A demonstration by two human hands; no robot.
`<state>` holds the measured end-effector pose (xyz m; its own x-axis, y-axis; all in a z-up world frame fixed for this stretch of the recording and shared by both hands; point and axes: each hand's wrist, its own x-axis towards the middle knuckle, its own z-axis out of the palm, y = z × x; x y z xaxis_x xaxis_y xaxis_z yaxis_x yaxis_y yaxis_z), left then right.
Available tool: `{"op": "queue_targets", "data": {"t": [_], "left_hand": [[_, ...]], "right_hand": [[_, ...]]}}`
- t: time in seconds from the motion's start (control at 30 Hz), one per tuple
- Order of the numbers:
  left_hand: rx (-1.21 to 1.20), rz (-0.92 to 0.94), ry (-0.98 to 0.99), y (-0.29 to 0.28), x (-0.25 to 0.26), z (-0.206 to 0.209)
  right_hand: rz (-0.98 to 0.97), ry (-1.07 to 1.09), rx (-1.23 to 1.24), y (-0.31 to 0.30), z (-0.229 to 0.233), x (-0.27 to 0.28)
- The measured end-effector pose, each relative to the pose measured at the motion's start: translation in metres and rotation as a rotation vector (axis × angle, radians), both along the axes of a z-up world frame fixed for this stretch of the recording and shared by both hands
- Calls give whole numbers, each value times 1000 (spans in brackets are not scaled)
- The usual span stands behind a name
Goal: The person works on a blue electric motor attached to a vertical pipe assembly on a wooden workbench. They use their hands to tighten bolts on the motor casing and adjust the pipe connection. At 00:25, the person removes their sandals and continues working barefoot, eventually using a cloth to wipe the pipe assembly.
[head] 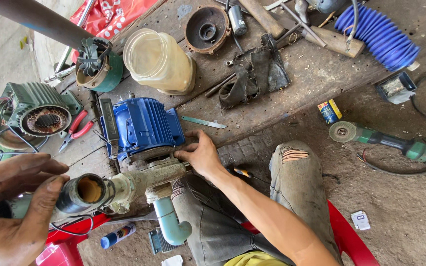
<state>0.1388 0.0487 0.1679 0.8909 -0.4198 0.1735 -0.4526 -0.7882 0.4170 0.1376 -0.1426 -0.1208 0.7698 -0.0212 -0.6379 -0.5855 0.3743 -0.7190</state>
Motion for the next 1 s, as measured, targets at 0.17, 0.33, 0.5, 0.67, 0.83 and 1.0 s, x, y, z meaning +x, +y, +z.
{"op": "queue_targets", "data": {"t": [0.17,0.33,0.5,0.67,0.83,1.0], "left_hand": [[-46,24,9,2,-1,-3],[-132,29,-16,1,-3,-9],[-139,14,-27,-3,-3,-7],[-121,-1,-42,-2,-2,-7],[-120,-3,-44,-6,-2,-3],[-129,-23,-48,-12,-1,-1]], "right_hand": [[8,-247,-267,10,-17,-10],[-39,-362,-254,16,-19,-14],[-48,-406,-348,23,-39,-15],[48,-233,-191,7,-17,-12],[173,-60,-120,-12,6,6],[253,-107,-121,-15,11,13]]}}
